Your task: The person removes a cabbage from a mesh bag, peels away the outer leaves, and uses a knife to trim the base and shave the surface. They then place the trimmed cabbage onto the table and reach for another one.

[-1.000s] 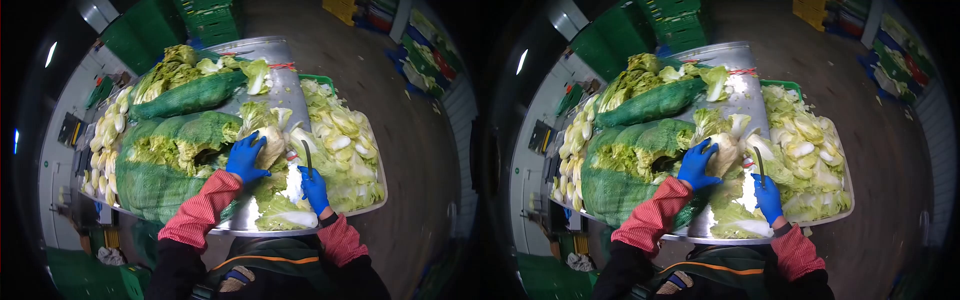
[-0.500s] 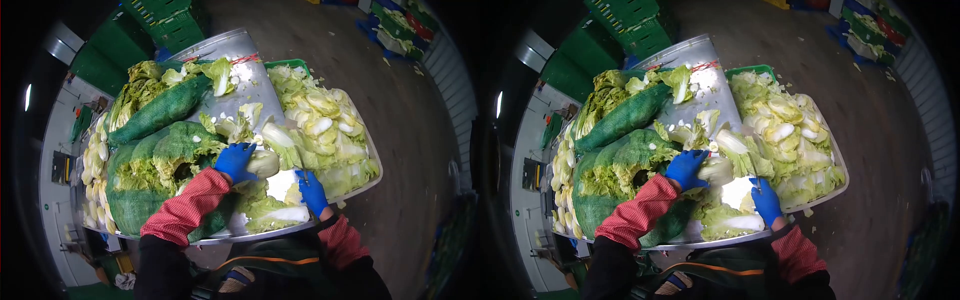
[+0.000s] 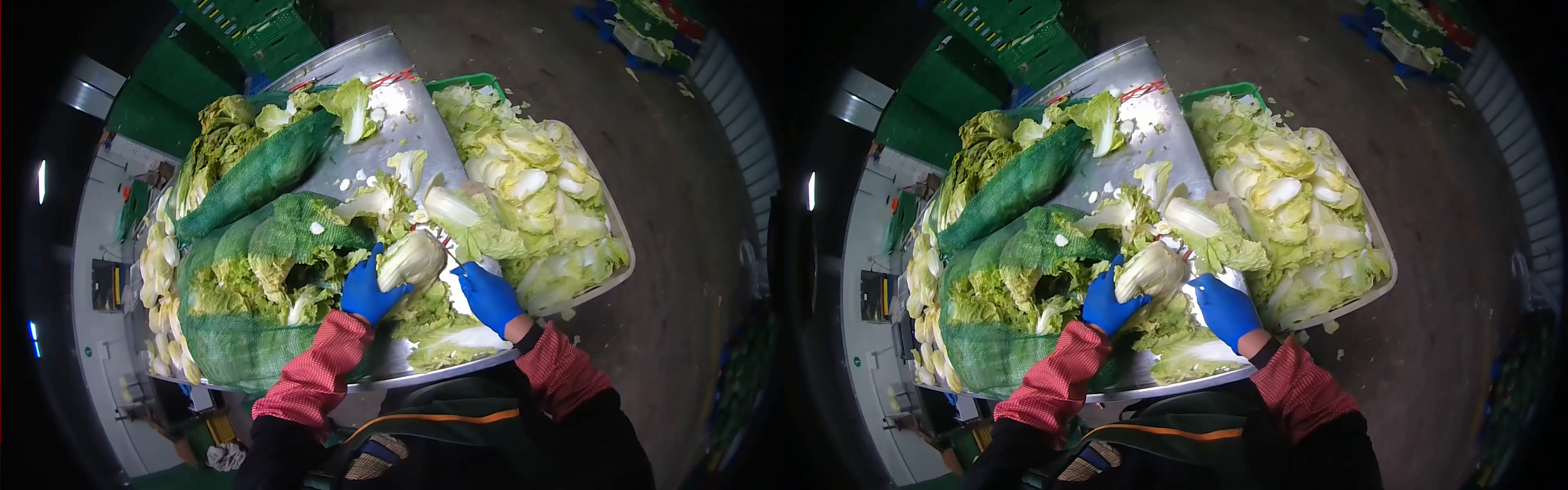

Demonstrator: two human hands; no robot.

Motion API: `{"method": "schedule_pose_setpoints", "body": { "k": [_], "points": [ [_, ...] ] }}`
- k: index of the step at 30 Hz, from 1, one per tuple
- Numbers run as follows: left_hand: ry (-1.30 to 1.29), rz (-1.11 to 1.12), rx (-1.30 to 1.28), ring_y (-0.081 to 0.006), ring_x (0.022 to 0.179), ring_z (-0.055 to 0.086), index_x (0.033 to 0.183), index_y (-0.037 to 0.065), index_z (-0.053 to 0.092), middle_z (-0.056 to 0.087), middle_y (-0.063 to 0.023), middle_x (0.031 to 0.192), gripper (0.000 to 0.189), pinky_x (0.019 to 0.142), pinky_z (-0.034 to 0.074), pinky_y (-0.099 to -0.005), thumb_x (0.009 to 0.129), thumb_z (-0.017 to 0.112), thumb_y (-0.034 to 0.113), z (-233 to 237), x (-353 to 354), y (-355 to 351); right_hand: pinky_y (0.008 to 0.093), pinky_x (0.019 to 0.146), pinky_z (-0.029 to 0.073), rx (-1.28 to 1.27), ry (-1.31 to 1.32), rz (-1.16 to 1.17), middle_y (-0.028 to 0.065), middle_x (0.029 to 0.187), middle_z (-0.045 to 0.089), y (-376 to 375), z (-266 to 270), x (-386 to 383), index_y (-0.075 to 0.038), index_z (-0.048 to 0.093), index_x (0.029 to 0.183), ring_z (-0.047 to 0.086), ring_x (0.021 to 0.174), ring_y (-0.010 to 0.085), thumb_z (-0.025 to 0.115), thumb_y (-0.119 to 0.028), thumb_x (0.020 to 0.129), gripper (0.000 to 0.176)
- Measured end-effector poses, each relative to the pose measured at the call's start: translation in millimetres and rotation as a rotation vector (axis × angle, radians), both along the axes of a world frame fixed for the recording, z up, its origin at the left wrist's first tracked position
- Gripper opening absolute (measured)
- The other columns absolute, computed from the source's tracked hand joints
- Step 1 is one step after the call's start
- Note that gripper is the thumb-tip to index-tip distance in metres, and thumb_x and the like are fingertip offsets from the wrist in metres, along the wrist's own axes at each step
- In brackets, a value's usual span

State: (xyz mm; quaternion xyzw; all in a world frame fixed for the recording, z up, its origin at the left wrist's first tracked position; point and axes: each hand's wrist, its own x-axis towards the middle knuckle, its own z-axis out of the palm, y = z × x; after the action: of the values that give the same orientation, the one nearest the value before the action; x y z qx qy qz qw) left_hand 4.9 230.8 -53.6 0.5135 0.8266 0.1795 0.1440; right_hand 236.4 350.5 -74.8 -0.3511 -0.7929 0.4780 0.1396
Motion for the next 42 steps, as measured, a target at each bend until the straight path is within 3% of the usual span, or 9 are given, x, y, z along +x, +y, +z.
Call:
{"method": "schedule_pose_setpoints", "body": {
  "k": [10, 17, 20, 22, 26, 31, 32, 35, 42],
  "points": [
    [0.069, -0.013, 0.030, -0.0379, 0.084, 0.062, 0.136, 0.008, 0.046, 0.062, -0.0234, 0.093, 0.090, 0.074, 0.050, -0.0446, 0.067, 0.076, 0.056, -8.4, -2.4, 7.2, 0.0460, 0.068, 0.048, 0.214, -0.307, 0.088, 0.0198, 0.087, 0.062, 6.0, -22.9, -38.3, -0.005, 0.053, 0.099, 0.062, 0.080, 0.0375, 0.050, -0.015, 0.089, 0.014],
    [-0.024, -0.017, 0.259, -0.0375, 0.098, 0.057, 0.140, 0.008, 0.043, 0.059, -0.0215, 0.108, 0.087, 0.088, 0.046, -0.0441, 0.071, 0.075, 0.051, -8.6, 3.3, -28.8, 0.0419, 0.065, 0.052, 0.520, -0.298, 0.061, 0.0154, 0.081, 0.064, 6.1, -60.3, -51.2, -0.007, 0.055, 0.093, 0.066, 0.076, 0.0316, 0.051, -0.012, 0.086, 0.009],
    [-0.182, 0.011, 0.422, -0.0364, 0.105, 0.055, 0.140, 0.005, 0.043, 0.056, -0.0204, 0.120, 0.087, 0.096, 0.042, -0.0411, 0.071, 0.078, 0.045, -16.5, 0.8, -44.4, 0.0405, 0.063, 0.052, 0.338, -0.357, 0.130, 0.0163, 0.083, 0.065, 24.7, -70.1, -45.3, -0.007, 0.056, 0.094, 0.066, 0.076, 0.0316, 0.052, -0.017, 0.089, 0.012],
    [-0.342, 0.072, 0.499, -0.0357, 0.107, 0.055, 0.140, 0.005, 0.043, 0.056, -0.0203, 0.120, 0.084, 0.098, 0.041, -0.0404, 0.072, 0.078, 0.041, -21.4, 0.2, -48.2, 0.0388, 0.059, 0.051, -0.227, -0.407, 0.154, 0.0160, 0.081, 0.066, 35.9, -36.7, -54.2, -0.007, 0.057, 0.099, 0.066, 0.074, 0.0302, 0.053, -0.026, 0.092, 0.021],
    [-0.580, 0.166, 0.566, -0.0291, 0.117, 0.052, 0.139, 0.004, 0.044, 0.053, -0.0172, 0.128, 0.071, 0.100, 0.039, -0.0377, 0.079, 0.074, 0.028, -20.6, 1.2, -51.4, 0.0373, 0.063, 0.052, -0.285, -0.152, -0.039, 0.0163, 0.085, 0.065, 19.6, 48.3, -60.9, -0.007, 0.058, 0.106, 0.065, 0.077, 0.0304, 0.061, -0.038, 0.089, 0.035],
    [-0.846, 0.479, 0.635, -0.0233, 0.100, 0.063, 0.133, 0.003, 0.051, 0.066, -0.0131, 0.110, 0.058, 0.085, 0.047, -0.0319, 0.086, 0.069, 0.031, -14.0, -1.9, -36.6, 0.0368, 0.063, 0.047, 0.312, 0.069, 0.000, 0.0117, 0.074, 0.059, -6.4, 39.4, -69.4, -0.007, 0.057, 0.103, 0.060, 0.067, 0.0255, 0.071, -0.041, 0.081, 0.043],
    [-0.583, 0.519, 0.419, -0.0225, 0.091, 0.065, 0.124, -0.002, 0.057, 0.069, -0.0121, 0.098, 0.055, 0.079, 0.049, -0.0315, 0.085, 0.071, 0.036, -0.3, -6.8, -35.3, 0.0367, 0.062, 0.047, 0.236, 0.025, -0.043, 0.0116, 0.074, 0.059, -9.7, 38.7, -64.3, -0.006, 0.057, 0.102, 0.059, 0.066, 0.0258, 0.072, -0.041, 0.080, 0.044],
    [-0.797, 0.583, 0.418, -0.0238, 0.094, 0.064, 0.119, -0.005, 0.056, 0.068, -0.0174, 0.102, 0.064, 0.079, 0.048, -0.0320, 0.080, 0.074, 0.042, -28.5, -38.3, -28.3, 0.0364, 0.062, 0.047, 0.089, -0.006, -0.107, 0.0119, 0.077, 0.058, -21.5, 34.6, -46.8, -0.005, 0.056, 0.093, 0.059, 0.068, 0.0277, 0.077, -0.038, 0.076, 0.043],
    [-0.536, 0.473, 0.067, -0.0329, 0.100, 0.062, 0.120, -0.006, 0.052, 0.063, -0.0245, 0.110, 0.084, 0.086, 0.048, -0.0406, 0.070, 0.076, 0.057, -38.8, -38.5, -11.0, 0.0347, 0.062, 0.047, 0.251, 0.146, -0.026, 0.0105, 0.080, 0.056, -48.2, 46.9, -31.5, -0.007, 0.058, 0.089, 0.058, 0.067, 0.0268, 0.077, -0.033, 0.075, 0.035]
  ]
}}
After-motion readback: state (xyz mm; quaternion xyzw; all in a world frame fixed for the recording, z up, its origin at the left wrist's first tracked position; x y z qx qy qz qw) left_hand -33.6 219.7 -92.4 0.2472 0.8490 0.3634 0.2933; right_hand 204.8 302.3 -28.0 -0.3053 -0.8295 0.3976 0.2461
